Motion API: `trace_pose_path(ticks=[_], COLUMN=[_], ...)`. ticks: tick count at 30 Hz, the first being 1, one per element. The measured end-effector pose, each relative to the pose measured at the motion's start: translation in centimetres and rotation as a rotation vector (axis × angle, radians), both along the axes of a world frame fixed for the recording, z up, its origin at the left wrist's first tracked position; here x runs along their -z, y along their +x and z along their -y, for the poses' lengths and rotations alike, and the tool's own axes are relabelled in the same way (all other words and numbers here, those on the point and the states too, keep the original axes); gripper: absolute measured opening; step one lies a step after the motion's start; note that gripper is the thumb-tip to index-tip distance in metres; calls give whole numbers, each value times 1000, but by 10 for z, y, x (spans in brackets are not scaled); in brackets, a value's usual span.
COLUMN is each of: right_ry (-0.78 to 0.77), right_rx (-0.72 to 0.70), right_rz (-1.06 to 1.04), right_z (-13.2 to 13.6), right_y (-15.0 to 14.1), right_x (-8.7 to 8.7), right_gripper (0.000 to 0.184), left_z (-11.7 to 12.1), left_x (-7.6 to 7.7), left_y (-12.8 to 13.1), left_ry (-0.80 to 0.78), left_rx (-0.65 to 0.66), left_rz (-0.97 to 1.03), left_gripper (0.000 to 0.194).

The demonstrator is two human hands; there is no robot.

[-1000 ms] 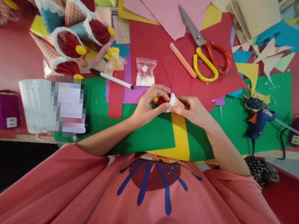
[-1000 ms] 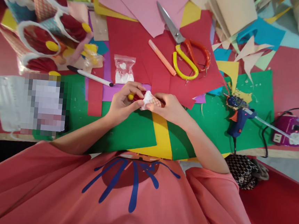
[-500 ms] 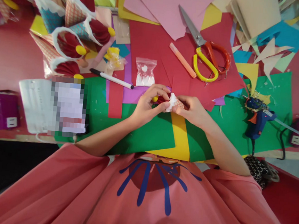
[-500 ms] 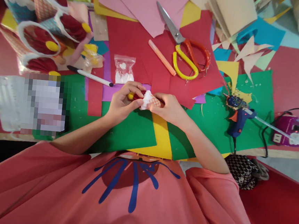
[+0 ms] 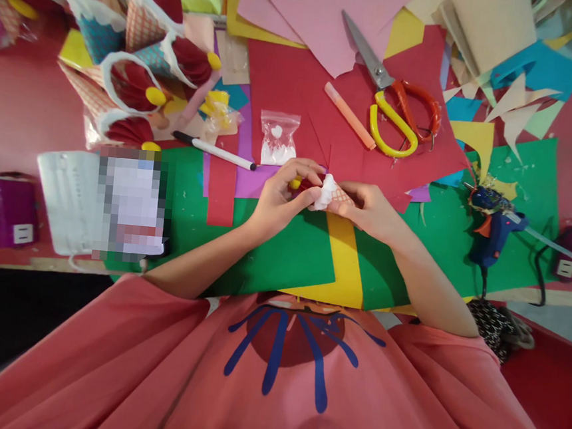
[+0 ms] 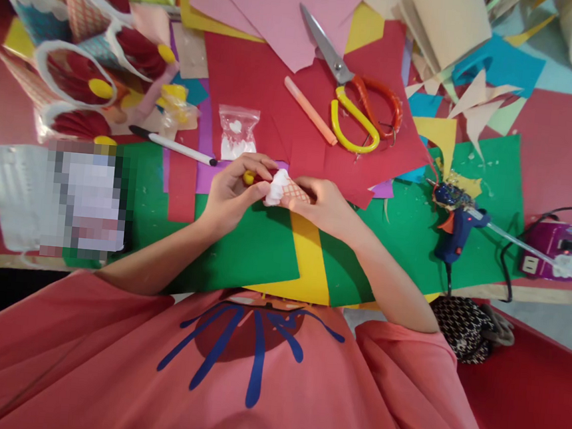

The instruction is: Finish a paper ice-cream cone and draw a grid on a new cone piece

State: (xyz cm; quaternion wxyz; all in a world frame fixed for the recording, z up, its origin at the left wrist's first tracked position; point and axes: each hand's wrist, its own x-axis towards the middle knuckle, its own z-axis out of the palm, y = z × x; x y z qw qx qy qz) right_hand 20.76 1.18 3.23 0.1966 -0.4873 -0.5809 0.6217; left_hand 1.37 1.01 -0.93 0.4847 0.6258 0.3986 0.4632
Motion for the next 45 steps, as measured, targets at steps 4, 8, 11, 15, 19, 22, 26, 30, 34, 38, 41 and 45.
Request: trace_pose_path(ticks=[4, 8, 11, 15, 19, 22, 26, 30, 34, 38, 41, 45], right_ry=[-118, -174, -192, -252, -295, -338, -320, -130, 173, 474, 609, 696], right_rx=[-83, -61, -33, 2, 26, 11, -53, -49, 34, 65, 90, 141], right_rz=[-129, -179, -188, -242, -329, -393, -454, -461, -296, -63, 16, 13], right_z=[-1, 0, 1, 3, 3, 3, 4, 8, 14, 17, 18, 18], right_y=[3, 3, 0, -2, -2, -1, 0, -4, -5, -3, -1, 0], right_x=[-2, 1, 2, 2, 6, 10, 13, 14, 15, 16, 16, 14], right_gripper=[39, 42, 47, 57, 67, 62, 75, 92, 83, 60, 47, 40], left_z=[-2, -4, -4, -4, -3, -3, -2, -4, -4, 0, 4, 6], left_x=[4, 7, 6, 2, 2, 3, 2, 0, -1, -4, -7, -9], left_y=[-1, -2, -3, -5, -6, -5, -3, -2, 0, 4, 7, 8], left_ry=[-23, -34, 42, 86, 86, 119, 155, 47, -155, -435, -514, -508], left_rx=[-56, -83, -94, -107, -96, -82, -21, -63, -129, -11, 33, 70], left_rz=[37, 80, 8, -36, 2, 44, 106, 131, 198, 319, 397, 420], left_gripper=[30, 29, 36, 36, 29, 35, 41, 47, 52, 40, 43, 44])
